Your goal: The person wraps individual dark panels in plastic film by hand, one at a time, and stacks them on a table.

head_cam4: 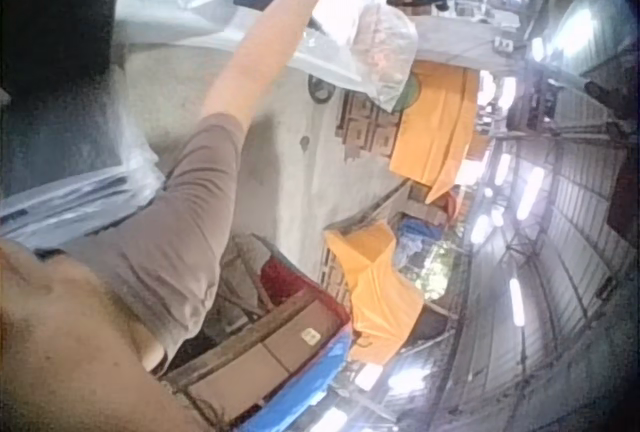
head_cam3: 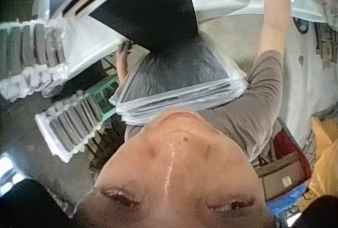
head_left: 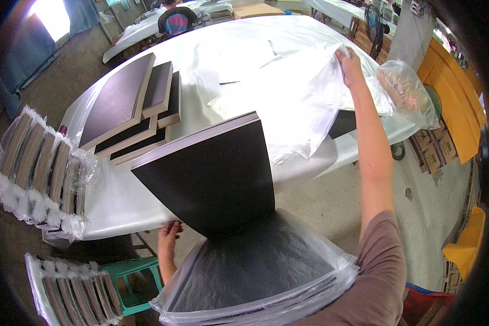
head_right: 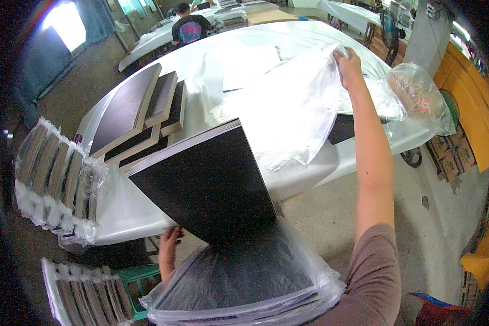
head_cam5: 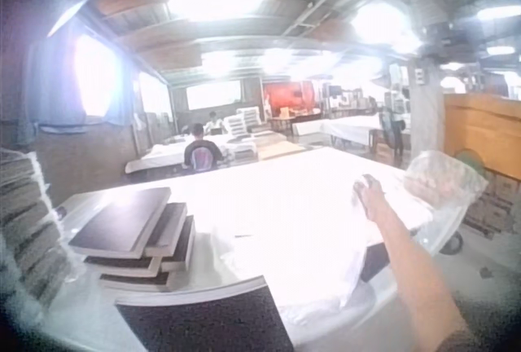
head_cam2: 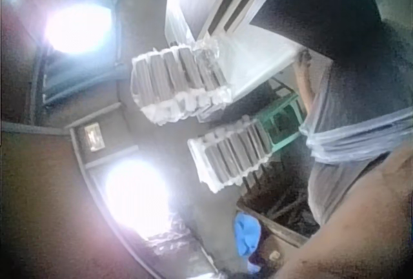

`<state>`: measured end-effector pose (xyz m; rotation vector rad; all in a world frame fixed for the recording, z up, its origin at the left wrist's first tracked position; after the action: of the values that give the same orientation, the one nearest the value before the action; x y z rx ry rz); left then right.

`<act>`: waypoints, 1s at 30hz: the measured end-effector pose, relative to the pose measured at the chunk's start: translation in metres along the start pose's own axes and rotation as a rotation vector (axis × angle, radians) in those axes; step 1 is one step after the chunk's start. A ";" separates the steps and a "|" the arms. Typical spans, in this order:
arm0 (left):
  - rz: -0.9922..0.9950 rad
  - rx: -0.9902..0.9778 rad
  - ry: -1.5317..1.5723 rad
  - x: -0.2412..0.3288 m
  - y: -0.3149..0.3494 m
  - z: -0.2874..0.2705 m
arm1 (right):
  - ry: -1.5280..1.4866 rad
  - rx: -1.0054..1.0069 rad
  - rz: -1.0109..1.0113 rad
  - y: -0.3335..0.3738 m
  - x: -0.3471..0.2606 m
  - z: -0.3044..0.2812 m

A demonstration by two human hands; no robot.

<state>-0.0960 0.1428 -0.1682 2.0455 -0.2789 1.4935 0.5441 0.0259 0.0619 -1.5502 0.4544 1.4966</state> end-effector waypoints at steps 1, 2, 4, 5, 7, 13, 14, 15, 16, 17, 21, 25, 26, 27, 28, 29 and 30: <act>0.058 0.008 -0.105 0.023 0.011 -0.011 | -0.010 -0.046 -0.045 0.003 -0.022 0.011; 0.120 0.055 -0.041 0.046 0.019 -0.018 | 0.062 -0.168 -0.036 0.012 -0.044 0.024; 0.288 0.103 0.012 0.112 0.048 -0.017 | 0.204 -0.426 -0.016 0.051 -0.090 0.060; 0.388 0.082 -0.050 0.144 0.060 -0.009 | 0.451 -0.603 -0.099 0.080 -0.114 0.085; 0.680 0.041 -0.126 0.212 0.082 0.028 | 0.673 -1.008 -0.308 0.153 -0.139 0.144; 1.304 -0.392 -0.392 0.269 0.120 0.125 | 0.154 -1.718 -0.185 0.340 -0.172 0.230; 1.238 -0.381 -0.278 0.264 0.118 0.115 | 0.004 -1.628 -0.296 0.342 -0.182 0.228; 1.165 -0.360 -0.173 0.256 0.121 0.105 | -0.151 -1.537 -0.408 0.343 -0.191 0.227; 1.157 0.089 -0.309 0.237 0.135 0.082 | -0.116 -1.446 -0.419 0.343 -0.188 0.226; 1.178 0.104 0.047 0.225 0.135 0.069 | -0.082 -1.357 -0.430 0.342 -0.185 0.225; 0.850 0.185 -0.004 0.229 0.137 0.056 | -0.225 -1.111 -0.269 0.328 -0.149 0.231; 0.733 -0.202 0.296 0.234 0.092 0.077 | 0.159 -0.876 -0.462 0.300 -0.114 0.240; 0.780 -0.241 0.126 0.234 0.082 0.086 | 0.310 -0.792 -0.470 0.296 -0.107 0.238; 0.833 -0.183 0.100 0.234 0.073 0.099 | 0.296 -0.819 -0.408 0.296 -0.101 0.238; 0.795 -0.074 -0.265 0.240 0.074 0.105 | 0.293 -0.840 -0.351 0.296 -0.105 0.233; 0.643 -0.134 -0.229 0.229 0.061 0.106 | 0.290 -0.861 -0.295 0.295 -0.108 0.229; 0.491 -0.198 -0.191 0.215 0.049 0.108 | 0.298 -0.826 -0.278 0.291 -0.109 0.223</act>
<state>0.0419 0.0783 0.0244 2.0468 -1.0258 1.4644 0.1636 0.0159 0.0948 -2.3758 -0.2667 1.2940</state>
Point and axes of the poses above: each hand's wrist, its own y-axis away from the middle knuckle, its own z-axis out of the palm, x = y × z, the point moved 7 cm from there along -y, towards the middle knuckle, and after that the axes turned 10 degrees about -x, right-handed, at the moved point
